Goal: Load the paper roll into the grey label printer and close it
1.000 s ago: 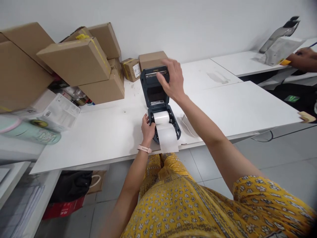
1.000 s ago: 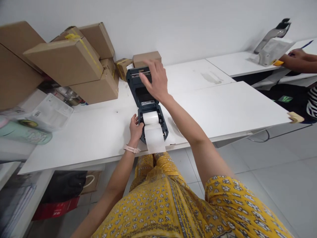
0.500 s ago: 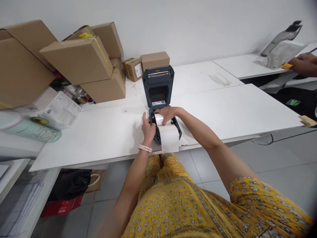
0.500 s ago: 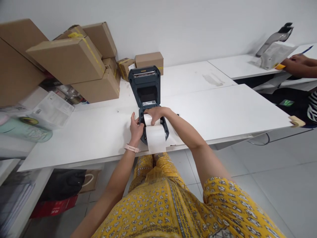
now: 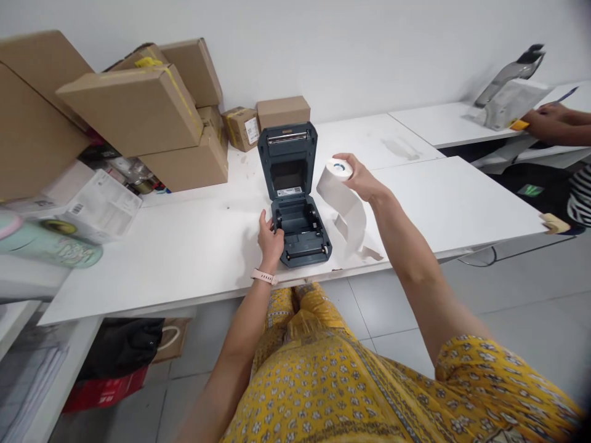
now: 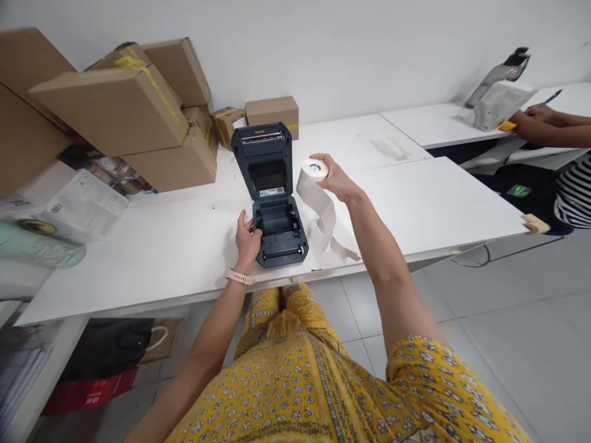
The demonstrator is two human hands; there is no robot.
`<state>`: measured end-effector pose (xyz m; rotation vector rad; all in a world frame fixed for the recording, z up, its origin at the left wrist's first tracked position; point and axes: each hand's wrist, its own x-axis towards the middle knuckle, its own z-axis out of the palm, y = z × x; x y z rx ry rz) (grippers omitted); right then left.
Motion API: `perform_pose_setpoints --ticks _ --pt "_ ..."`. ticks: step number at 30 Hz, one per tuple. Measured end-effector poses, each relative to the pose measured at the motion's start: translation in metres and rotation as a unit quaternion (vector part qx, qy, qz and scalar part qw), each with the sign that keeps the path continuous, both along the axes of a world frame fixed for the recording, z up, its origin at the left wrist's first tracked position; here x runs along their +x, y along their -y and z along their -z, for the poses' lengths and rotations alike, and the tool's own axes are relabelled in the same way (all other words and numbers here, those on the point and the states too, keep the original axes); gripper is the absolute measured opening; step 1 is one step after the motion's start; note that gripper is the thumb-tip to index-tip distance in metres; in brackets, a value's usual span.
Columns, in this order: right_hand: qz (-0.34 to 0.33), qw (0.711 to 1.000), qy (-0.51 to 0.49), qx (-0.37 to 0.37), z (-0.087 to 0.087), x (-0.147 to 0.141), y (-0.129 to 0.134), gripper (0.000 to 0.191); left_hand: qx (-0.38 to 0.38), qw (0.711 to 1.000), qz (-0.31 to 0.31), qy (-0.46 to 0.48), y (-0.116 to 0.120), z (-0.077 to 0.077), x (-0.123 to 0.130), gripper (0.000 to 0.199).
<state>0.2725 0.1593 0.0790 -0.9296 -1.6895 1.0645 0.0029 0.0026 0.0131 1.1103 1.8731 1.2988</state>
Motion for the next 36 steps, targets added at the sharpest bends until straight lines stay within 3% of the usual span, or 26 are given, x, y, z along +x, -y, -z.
perform_pose_setpoints --ticks 5,11,16,19,21,26,29,32,34,36 --pt "0.04 0.996 0.041 -0.062 0.038 -0.014 -0.014 0.084 0.008 1.0 0.001 0.011 -0.001 0.002 -0.001 0.088" --pt "0.036 0.99 0.07 -0.119 0.073 -0.028 -0.015 0.087 0.02 0.999 0.007 0.03 -0.002 0.005 -0.002 0.09" --pt "-0.017 0.988 0.04 -0.149 0.075 0.006 -0.008 0.089 0.028 0.999 0.009 0.035 -0.002 0.005 -0.002 0.089" --pt "-0.019 0.984 -0.045 -0.169 0.074 0.046 0.006 0.072 0.035 0.999 0.008 0.032 -0.001 0.005 -0.002 0.086" --pt "-0.008 0.982 -0.049 -0.182 0.078 0.064 0.022 0.06 0.041 0.999 0.01 0.031 -0.001 0.006 -0.002 0.085" --pt "-0.053 0.971 0.018 -0.231 0.092 0.057 0.066 0.06 0.04 0.999 0.009 0.025 -0.002 0.007 -0.003 0.082" --pt "-0.052 0.966 -0.064 -0.245 0.078 0.042 0.081 0.059 0.042 0.999 0.012 0.02 -0.002 0.008 -0.003 0.081" --pt "-0.117 0.969 -0.116 -0.183 0.039 0.025 0.084 0.061 0.037 0.999 0.018 0.021 -0.003 0.011 -0.004 0.081" --pt "-0.193 0.973 -0.061 -0.106 0.01 0.005 0.079 0.062 0.036 0.999 0.021 0.022 -0.004 0.012 -0.004 0.081" --pt "-0.263 0.962 0.067 -0.012 -0.01 -0.024 0.071 0.059 0.039 0.999 0.024 0.026 -0.005 0.012 -0.004 0.082"
